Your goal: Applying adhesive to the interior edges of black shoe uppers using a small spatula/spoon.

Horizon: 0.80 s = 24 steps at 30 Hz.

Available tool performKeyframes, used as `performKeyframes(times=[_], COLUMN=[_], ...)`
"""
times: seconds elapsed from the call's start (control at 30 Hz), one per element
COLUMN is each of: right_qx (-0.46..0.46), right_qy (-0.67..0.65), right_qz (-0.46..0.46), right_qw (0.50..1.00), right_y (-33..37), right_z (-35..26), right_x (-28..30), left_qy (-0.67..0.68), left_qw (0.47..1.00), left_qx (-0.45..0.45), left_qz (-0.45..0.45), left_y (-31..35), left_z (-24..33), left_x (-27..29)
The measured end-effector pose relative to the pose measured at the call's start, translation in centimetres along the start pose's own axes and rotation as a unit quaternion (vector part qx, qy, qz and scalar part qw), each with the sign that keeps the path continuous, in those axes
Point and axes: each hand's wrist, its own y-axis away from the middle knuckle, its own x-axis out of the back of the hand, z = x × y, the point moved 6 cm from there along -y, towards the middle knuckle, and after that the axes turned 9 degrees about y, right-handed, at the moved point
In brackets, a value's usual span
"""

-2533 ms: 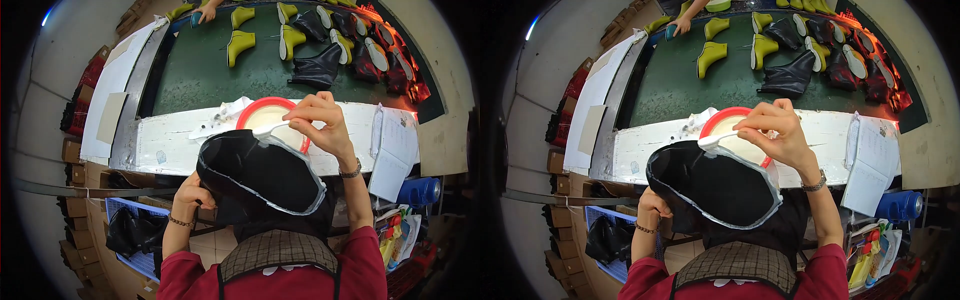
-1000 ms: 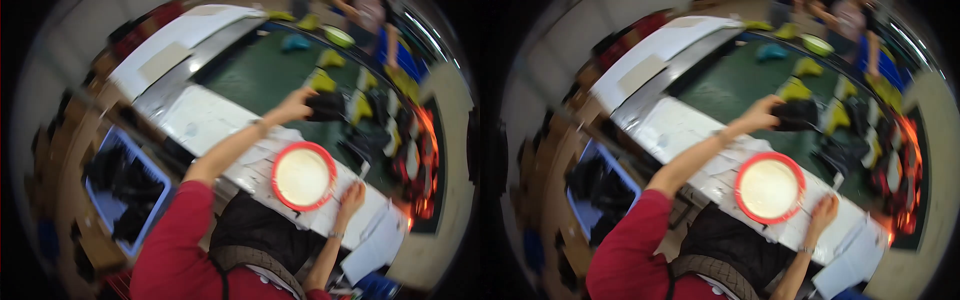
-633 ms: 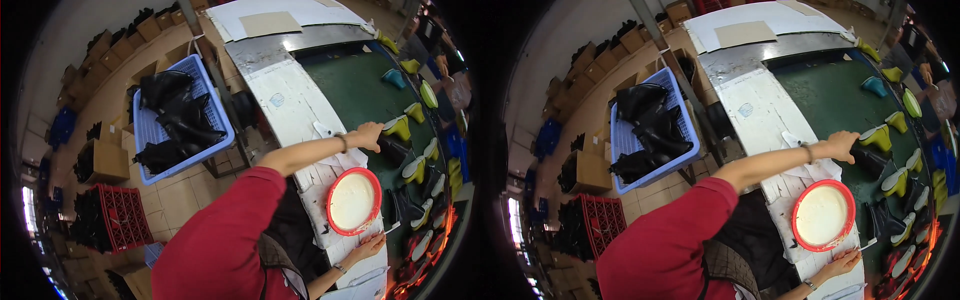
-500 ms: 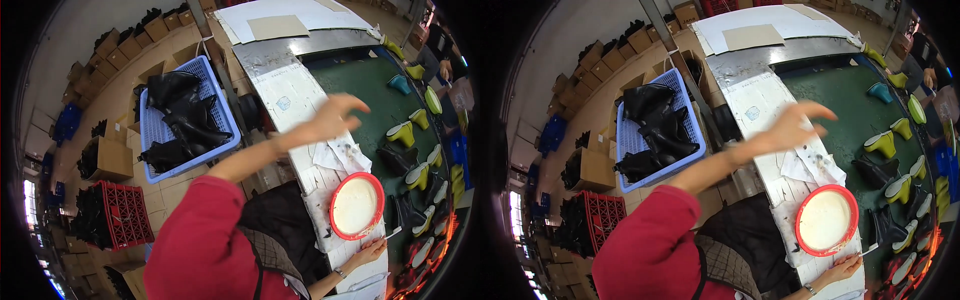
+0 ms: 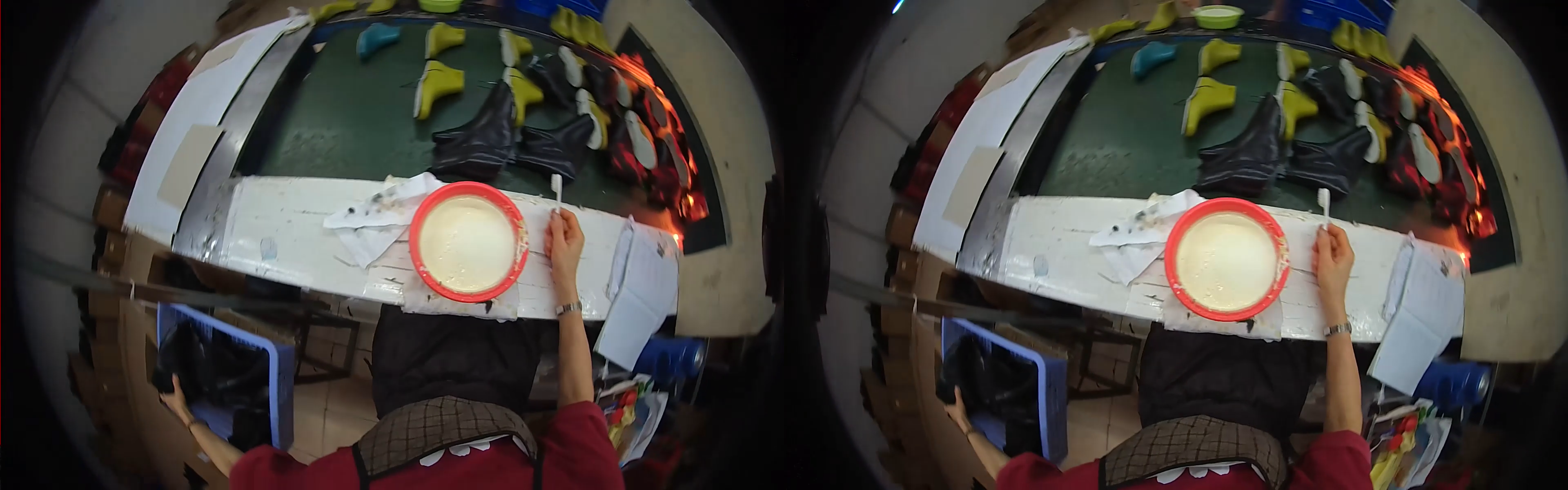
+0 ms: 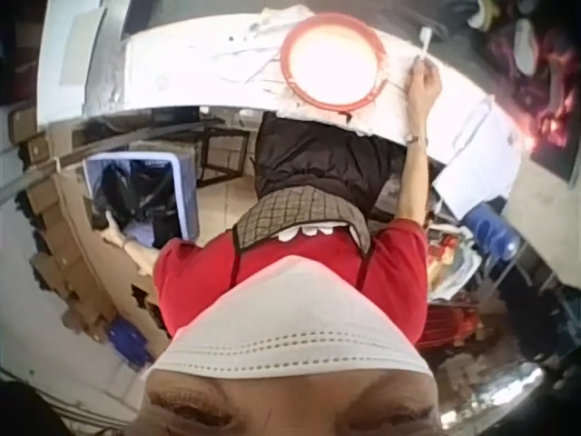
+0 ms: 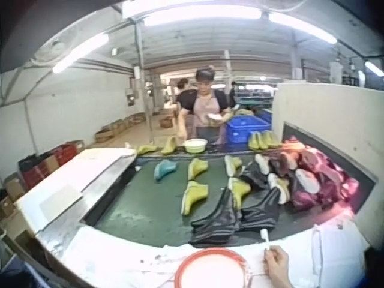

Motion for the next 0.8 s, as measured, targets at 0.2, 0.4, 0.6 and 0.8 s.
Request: performKeyframes(times=[0.2, 0.4, 0.6, 0.8], right_qx=[-0.002, 0.002, 0.039, 0.033], right_qy=[-0.002, -0.001, 0.016, 0.003], right_qz=[0.047, 0.050, 0.050, 0.029], right_qw=[0.999, 0.999, 0.998, 0.999], right_y=[-0.9, -4.6, -4.7, -1.3], right_z=[-1.6, -1.4, -1.2, -3.0], right_x=[0.3, -0.4, 0.2, 0.4], left_qy=[0.199, 0.447, 0.389, 0.391], left_qw=[0.973, 0.887, 0.892, 0.767], left_qx=[0.096, -0.089, -0.229, -0.491], left_qz=[-0.059, 0.080, -0.002, -0.133], left_y=[4.0, 20.3, 28.1, 36.9], left_z=[3.2, 24.1, 36.3, 47.8], left_x=[2.0, 14.6, 10.0, -1.1])
